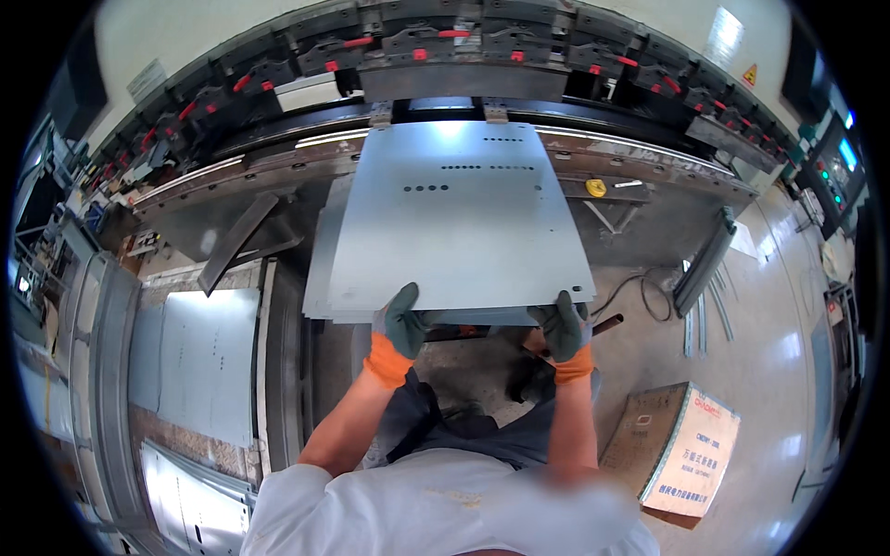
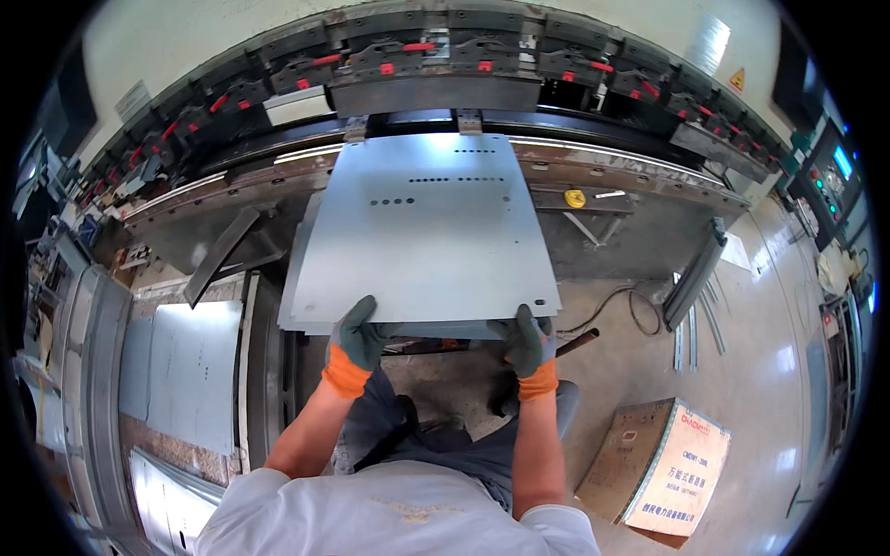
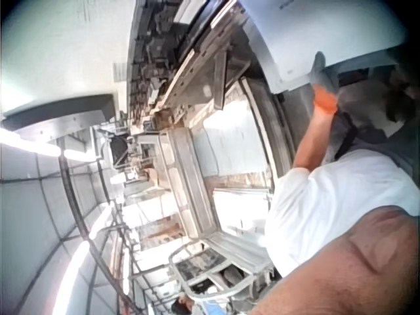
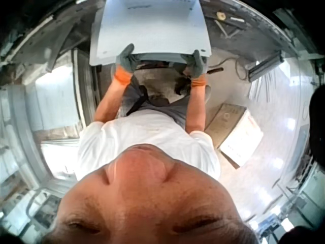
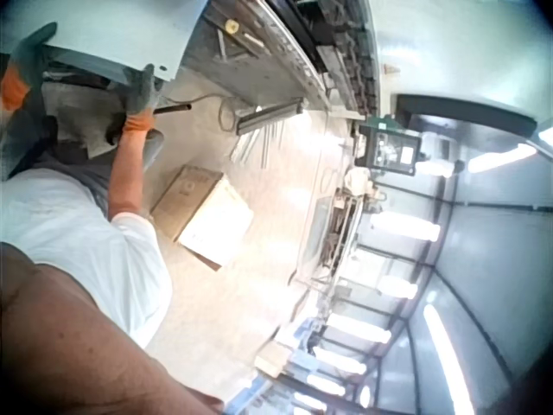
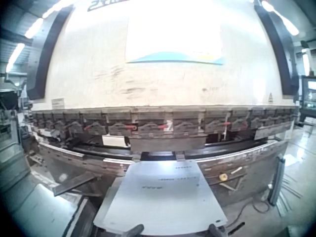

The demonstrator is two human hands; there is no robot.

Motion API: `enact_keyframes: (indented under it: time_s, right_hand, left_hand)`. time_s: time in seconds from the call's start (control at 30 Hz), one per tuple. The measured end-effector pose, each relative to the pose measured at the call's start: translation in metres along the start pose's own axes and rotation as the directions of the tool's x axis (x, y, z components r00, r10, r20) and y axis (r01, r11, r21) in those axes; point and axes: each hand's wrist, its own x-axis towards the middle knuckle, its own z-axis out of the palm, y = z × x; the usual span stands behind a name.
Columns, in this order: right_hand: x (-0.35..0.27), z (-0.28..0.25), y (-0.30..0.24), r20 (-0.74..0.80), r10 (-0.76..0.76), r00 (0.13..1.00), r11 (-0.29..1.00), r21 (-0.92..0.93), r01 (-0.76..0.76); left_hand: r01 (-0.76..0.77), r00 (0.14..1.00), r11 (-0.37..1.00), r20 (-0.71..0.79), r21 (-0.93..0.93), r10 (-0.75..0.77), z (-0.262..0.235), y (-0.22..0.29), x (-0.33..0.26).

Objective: The person repeatedly picks up perforated metal panels from a stack, places them into a press machine, and then removes them to restack. The person handles the panels one at a time, flipping them over and aligning them before stacking.

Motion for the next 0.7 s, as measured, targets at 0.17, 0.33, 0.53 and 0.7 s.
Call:
enact_keyframes:
  time_s: [0.17, 0.33, 0.53, 0.7]
  right_hand:
    - [0.0004, -0.0015, -0.0012, -0.024, -0.020, 1.000, 1.000, -0.023, 0.019]
    - [0.0008, 0.0032, 0.0008, -0.011, -0.026, 1.000, 1.000, -0.002, 0.026]
    - [-0.0007, 0.0056, 0.0020, 0.001, -0.069, 0.998, 0.991, -0.111, 0.069]
    - [0.0004, 0.0039, 0.0033, -0.070, -0.049, 0.996, 0.996, -0.073, 0.044]
  left_hand:
    - [0.038, 0.999, 0.998, 0.020, 0.048, -0.039, -0.0038, 0.0014, 0.0056]
    - [0.044, 0.999, 0.999, -0.005, -0.028, -0.044, -0.0061, 0.0010, 0.0062]
    - [0.065, 0.997, 0.997, -0.046, -0.031, -0.066, -0.0030, 0.0033, 0.0052]
    - [0.095, 0.994, 0.995, -0.048, -0.019, -0.096, -0.0044, 0.0047, 0.0077]
